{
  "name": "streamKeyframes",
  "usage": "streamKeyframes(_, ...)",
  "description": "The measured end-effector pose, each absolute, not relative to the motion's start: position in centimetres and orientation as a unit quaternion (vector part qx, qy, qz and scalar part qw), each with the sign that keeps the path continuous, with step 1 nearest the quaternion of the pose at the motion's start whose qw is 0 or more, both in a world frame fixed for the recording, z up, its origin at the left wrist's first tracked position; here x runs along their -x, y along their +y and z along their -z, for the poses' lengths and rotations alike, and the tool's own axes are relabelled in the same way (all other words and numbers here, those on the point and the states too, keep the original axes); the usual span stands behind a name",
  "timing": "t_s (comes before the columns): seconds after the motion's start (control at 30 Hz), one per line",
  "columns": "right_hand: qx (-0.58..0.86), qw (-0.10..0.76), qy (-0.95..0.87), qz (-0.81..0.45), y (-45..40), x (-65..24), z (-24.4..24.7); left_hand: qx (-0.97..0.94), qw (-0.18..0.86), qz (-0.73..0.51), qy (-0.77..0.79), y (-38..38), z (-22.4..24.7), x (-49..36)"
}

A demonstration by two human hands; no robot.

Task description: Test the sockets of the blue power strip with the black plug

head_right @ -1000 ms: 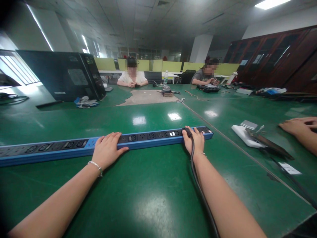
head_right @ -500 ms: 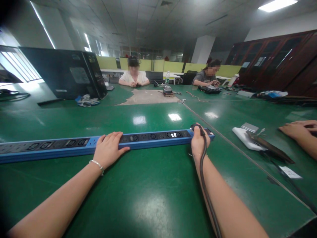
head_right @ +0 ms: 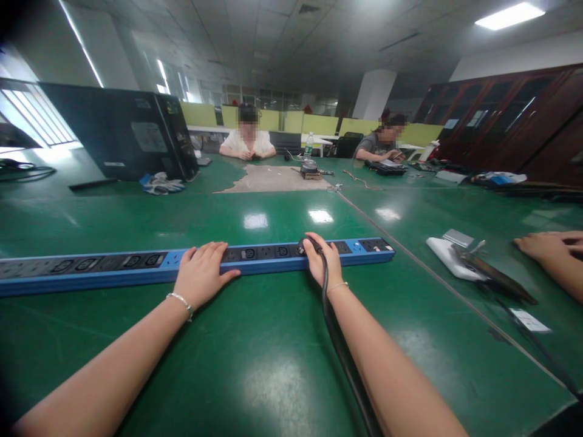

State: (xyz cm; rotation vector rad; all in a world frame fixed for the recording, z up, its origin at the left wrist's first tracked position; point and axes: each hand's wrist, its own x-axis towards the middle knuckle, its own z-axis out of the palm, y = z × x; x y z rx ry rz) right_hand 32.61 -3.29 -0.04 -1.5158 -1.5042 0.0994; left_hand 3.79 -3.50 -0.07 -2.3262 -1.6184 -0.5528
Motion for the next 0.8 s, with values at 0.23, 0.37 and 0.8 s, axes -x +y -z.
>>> streamKeyframes(0.23, 0.655, 0.425, -0.625, 0.000, -3.7, -31.1, -0.5, 0.800, 0.126, 0.199, -0.552, -3.5, 0.2, -3.8)
streamKeyframes(0.37, 0.673, 0.368, -0.637, 0.074, -3.9, -30.2, -0.7, 0.799, 0.125, 0.199, -0.553, -3.4, 0.2, -3.8)
streamKeyframes(0.8, 0.635, 0.354, -0.675, 0.129, -4.2, -30.1, 0.9, 0.800, 0.113, 0.204, -0.552, -3.6, 0.1, -3.8)
